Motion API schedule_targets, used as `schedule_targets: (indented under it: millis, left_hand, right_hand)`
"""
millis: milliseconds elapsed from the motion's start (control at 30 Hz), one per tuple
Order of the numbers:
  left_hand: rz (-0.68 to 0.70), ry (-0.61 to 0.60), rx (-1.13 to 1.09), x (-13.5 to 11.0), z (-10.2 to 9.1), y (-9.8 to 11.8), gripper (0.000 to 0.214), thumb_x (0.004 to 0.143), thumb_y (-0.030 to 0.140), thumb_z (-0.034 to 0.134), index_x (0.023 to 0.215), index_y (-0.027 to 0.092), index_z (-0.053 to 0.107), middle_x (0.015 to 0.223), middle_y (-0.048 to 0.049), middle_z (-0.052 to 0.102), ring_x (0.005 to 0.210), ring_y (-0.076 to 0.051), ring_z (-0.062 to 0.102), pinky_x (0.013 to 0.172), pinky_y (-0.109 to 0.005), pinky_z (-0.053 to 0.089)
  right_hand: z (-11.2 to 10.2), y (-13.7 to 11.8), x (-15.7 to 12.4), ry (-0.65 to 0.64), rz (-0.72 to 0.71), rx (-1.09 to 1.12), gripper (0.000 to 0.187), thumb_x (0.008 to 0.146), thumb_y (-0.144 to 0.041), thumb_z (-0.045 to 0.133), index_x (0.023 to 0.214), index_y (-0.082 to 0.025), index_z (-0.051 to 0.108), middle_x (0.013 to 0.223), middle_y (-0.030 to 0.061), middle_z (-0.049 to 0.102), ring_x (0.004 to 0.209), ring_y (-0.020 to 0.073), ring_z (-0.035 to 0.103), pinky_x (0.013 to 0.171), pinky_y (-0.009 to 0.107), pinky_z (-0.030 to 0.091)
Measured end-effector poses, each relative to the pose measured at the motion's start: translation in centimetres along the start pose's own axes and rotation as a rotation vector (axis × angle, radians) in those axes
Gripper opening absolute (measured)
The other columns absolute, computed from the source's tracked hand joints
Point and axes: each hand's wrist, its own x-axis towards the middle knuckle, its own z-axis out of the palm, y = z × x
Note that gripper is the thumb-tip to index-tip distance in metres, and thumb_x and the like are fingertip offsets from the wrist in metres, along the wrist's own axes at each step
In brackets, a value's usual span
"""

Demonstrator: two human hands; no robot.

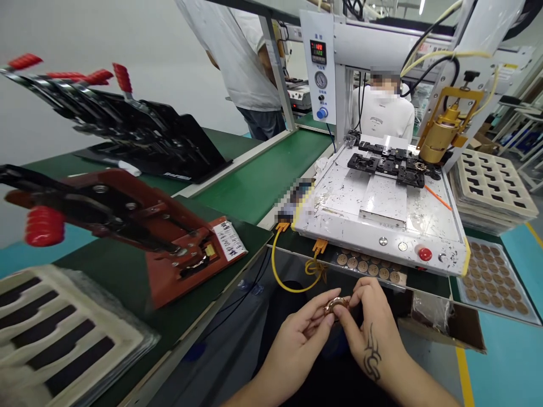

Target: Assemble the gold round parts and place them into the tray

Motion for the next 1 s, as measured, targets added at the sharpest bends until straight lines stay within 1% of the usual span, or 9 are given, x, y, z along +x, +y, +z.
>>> schedule_targets:
  millis: [133, 233, 300, 433, 533, 633, 767, 900, 1000]
  left_hand:
    - [0.024, -0.08, 0.065, 0.2, -0.9, 0.5, 0.055, 0.101, 0.038, 0.069, 0.154, 0.024, 0.058, 0.135, -0.014, 0.077, 0.122, -0.03, 0.075, 0.11, -0.042, 0.057]
    - [0.071, -0.076, 0.093, 0.6, -1.6, 1.6, 0.056, 0.102, 0.035, 0.067, 0.156, 0.026, 0.053, 0.146, -0.0141, 0.069, 0.13, -0.029, 0.07, 0.113, -0.041, 0.055]
    - [0.096, -0.022, 0.036, 0.9, -2.0, 2.3, 0.057, 0.098, 0.034, 0.073, 0.152, 0.027, 0.054, 0.151, -0.0136, 0.064, 0.134, -0.029, 0.066, 0.114, -0.04, 0.054]
    - [0.084, 0.044, -0.008, 1.5, -2.1, 3.3, 0.043, 0.088, 0.033, 0.084, 0.126, 0.023, 0.067, 0.119, -0.0094, 0.076, 0.105, -0.024, 0.075, 0.094, -0.034, 0.062]
    - [0.073, 0.072, 0.024, 1.4, -2.0, 4.1, 0.025, 0.09, 0.037, 0.081, 0.104, 0.019, 0.072, 0.092, -0.0049, 0.075, 0.079, -0.018, 0.071, 0.076, -0.029, 0.061]
    - [0.094, 0.094, 0.108, 1.2, -2.1, 5.0, 0.023, 0.09, 0.037, 0.08, 0.1, 0.017, 0.073, 0.085, -0.0033, 0.073, 0.072, -0.016, 0.067, 0.069, -0.027, 0.057]
    - [0.123, 0.102, 0.233, 1.1, -2.6, 6.3, 0.018, 0.092, 0.034, 0.075, 0.096, 0.017, 0.072, 0.078, -0.0016, 0.069, 0.068, -0.015, 0.063, 0.065, -0.026, 0.052]
    - [0.16, 0.116, 0.34, 1.0, -2.9, 7.3, 0.013, 0.094, 0.03, 0.068, 0.096, 0.018, 0.071, 0.08, -0.0021, 0.071, 0.069, -0.016, 0.062, 0.066, -0.027, 0.052]
    - [0.213, 0.114, 0.468, 0.6, -3.5, 8.9, 0.011, 0.095, 0.028, 0.067, 0.096, 0.019, 0.072, 0.081, -0.0018, 0.073, 0.071, -0.016, 0.064, 0.068, -0.027, 0.051]
  right_hand:
    - [-0.5, -0.2, 0.8, -0.149, -0.098, -0.027, 0.018, 0.104, -0.025, 0.059, 0.119, -0.027, 0.067, 0.113, 0.0099, 0.061, 0.1, 0.0254, 0.064, 0.088, 0.038, 0.056]
    - [-0.9, -0.8, 1.6, -0.171, -0.126, 0.047, 0.013, 0.105, -0.029, 0.06, 0.109, -0.027, 0.073, 0.104, 0.0083, 0.066, 0.096, 0.025, 0.064, 0.086, 0.037, 0.055]
    - [-0.7, -1.1, 2.1, -0.146, -0.006, 0.191, 0.014, 0.103, -0.037, 0.066, 0.097, -0.025, 0.071, 0.091, 0.0043, 0.066, 0.082, 0.0212, 0.062, 0.075, 0.033, 0.053]
    - [0.8, -1.4, 2.8, -0.113, 0.267, 0.554, 0.033, 0.095, -0.053, 0.076, 0.091, -0.022, 0.065, 0.073, -0.0017, 0.061, 0.062, 0.0142, 0.054, 0.056, 0.026, 0.044]
    - [2.0, -1.4, 3.1, -0.14, 0.304, 0.681, 0.038, 0.092, -0.057, 0.078, 0.091, -0.021, 0.065, 0.07, -0.0027, 0.06, 0.058, 0.0121, 0.053, 0.052, 0.024, 0.044]
    - [2.1, -1.3, 3.4, -0.169, 0.269, 0.69, 0.035, 0.092, -0.053, 0.08, 0.105, -0.022, 0.069, 0.082, -0.0005, 0.065, 0.061, 0.0128, 0.057, 0.051, 0.024, 0.047]
    - [0.6, -1.8, 4.8, -0.271, 0.048, 0.48, 0.042, 0.096, -0.038, 0.078, 0.135, -0.029, 0.065, 0.093, 0.0005, 0.068, 0.076, 0.0163, 0.064, 0.068, 0.029, 0.057]
    - [-0.6, -3.0, 6.9, -0.399, -0.366, 0.141, 0.042, 0.099, -0.022, 0.068, 0.14, -0.029, 0.064, 0.106, 0.0052, 0.069, 0.086, 0.0186, 0.067, 0.078, 0.032, 0.059]
    - [-0.4, -4.0, 8.1, -0.379, -0.581, 0.001, 0.045, 0.098, -0.013, 0.063, 0.141, -0.028, 0.059, 0.111, 0.0076, 0.07, 0.093, 0.0203, 0.069, 0.082, 0.032, 0.059]
